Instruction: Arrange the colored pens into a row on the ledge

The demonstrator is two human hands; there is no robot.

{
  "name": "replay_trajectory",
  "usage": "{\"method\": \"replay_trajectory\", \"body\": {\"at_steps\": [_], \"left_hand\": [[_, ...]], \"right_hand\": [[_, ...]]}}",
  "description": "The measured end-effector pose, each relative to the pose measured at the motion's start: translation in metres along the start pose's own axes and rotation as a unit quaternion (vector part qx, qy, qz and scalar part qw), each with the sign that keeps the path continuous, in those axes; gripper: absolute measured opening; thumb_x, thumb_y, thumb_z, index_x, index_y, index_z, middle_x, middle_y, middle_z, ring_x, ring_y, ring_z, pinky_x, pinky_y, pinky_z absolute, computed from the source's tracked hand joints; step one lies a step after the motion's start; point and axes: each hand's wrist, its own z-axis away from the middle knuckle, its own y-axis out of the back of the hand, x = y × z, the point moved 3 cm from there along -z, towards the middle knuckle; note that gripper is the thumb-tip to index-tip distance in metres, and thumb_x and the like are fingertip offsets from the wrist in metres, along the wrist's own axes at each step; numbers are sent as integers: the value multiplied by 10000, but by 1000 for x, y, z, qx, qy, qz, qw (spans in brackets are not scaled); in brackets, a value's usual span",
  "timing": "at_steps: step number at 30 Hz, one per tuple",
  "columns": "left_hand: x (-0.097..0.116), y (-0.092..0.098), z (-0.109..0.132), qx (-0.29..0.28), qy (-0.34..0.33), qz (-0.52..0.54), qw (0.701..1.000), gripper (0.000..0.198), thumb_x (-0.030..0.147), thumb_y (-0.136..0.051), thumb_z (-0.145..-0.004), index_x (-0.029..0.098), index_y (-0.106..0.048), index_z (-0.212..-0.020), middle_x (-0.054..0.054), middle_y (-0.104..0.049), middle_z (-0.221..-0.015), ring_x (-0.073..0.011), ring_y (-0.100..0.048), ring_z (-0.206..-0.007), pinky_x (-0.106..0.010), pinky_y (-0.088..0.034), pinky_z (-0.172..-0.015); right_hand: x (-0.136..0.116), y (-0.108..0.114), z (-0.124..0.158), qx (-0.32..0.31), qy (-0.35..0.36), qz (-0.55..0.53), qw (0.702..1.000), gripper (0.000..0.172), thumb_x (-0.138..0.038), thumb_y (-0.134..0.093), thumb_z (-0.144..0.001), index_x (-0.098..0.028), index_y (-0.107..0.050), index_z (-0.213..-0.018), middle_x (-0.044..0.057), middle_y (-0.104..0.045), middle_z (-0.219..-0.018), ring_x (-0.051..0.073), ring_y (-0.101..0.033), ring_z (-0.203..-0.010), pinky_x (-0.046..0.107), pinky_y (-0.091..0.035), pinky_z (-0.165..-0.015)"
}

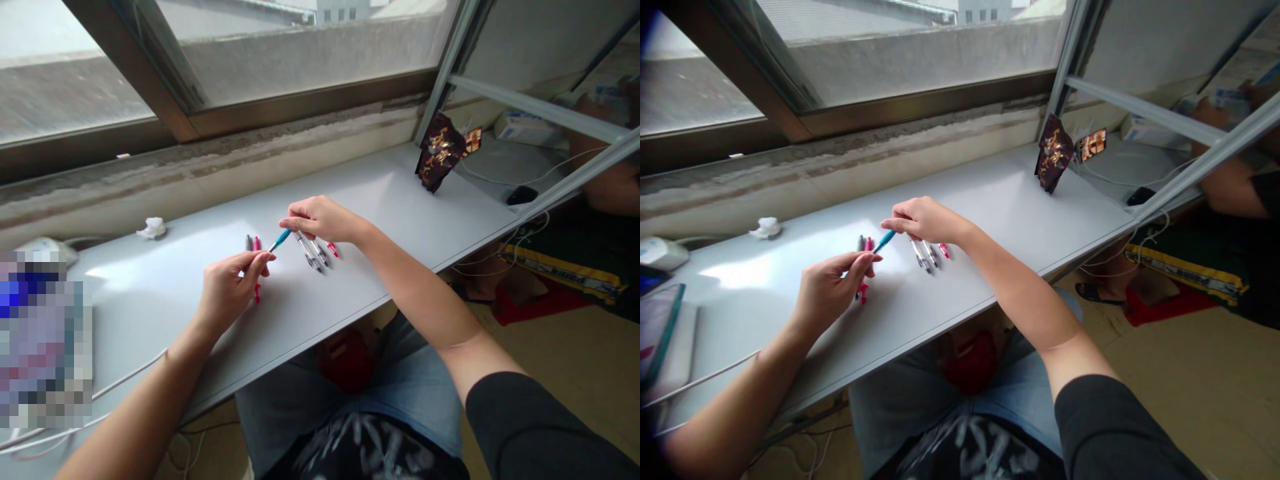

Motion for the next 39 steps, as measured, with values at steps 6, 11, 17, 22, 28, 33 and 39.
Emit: {"method": "replay_trajectory", "body": {"at_steps": [6, 11, 17, 22, 28, 33, 39], "left_hand": [[2, 3, 3, 29, -49, -17, 998, 325, 428, -606, -1054, 197, -816, -965, 10, -735, -688, -131, -667, -605, -249, -526, -661], [13, -2, 7, -18, -131, 37, 990, 554, 362, -718, -1019, 210, -587, -1536, 16, -725, -831, -110, -627, -628, -230, -548, -657], [29, -9, 14, -101, -276, 44, 955, 265, 395, -763, -1018, 211, -744, -1207, -10, -713, -838, -116, -642, -660, -229, -552, -654], [35, -8, 21, -53, -304, 33, 951, 284, 471, -779, -993, 204, -691, -1029, 37, -675, -711, -95, -612, -551, -216, -516, -591], [39, -12, 20, -71, -291, 40, 953, 283, 479, -735, -1028, 204, -671, -1027, 41, -682, -717, -89, -647, -559, -194, -519, -578], [38, -12, 19, -85, -264, 43, 960, 281, 484, -754, -1013, 214, -678, -1030, 36, -693, -733, -102, -655, -579, -203, -520, -570], [37, -13, 18, -84, -246, 34, 965, 271, 480, -737, -1025, 217, -674, -1012, 42, -682, -715, -99, -640, -571, -209, -515, -585]], "right_hand": [[-3, -3, 1, 17, -35, -27, 999, 425, -384, -628, -1066, -165, -580, -705, -62, -499, -527, 78, -456, -509, 243, -334, -568], [10, -3, -3, 100, -52, -92, 989, 449, -493, -665, -1030, -164, -588, -735, -45, -558, -541, 81, -516, -519, 234, -376, -592], [13, -13, -5, 71, -65, -94, 991, 517, -531, -699, -1011, -168, -560, -669, -35, -585, -522, 67, -496, -485, 221, -378, -558], [9, -26, -4, 15, -71, -98, 993, 528, -504, -717, -1010, -179, -523, -641, -36, -585, -501, 62, -494, -448, 214, -374, -499], [6, -30, 0, -39, -117, -109, 986, 478, -453, -751, -998, -173, -557, -663, -27, -616, -520, 79, -549, -421, 206, -425, -439], [0, -28, 2, -48, -131, -95, 986, 454, -415, -745, -1006, -165, -572, -669, -21, -626, -533, 82, -563, -423, 200, -432, -422], [1, -27, 1, -50, -127, -78, 987, 448, -437, -724, -1010, -167, -570, -688, -12, -641, -562, 85, -563, -425, 211, -440, -428]]}}
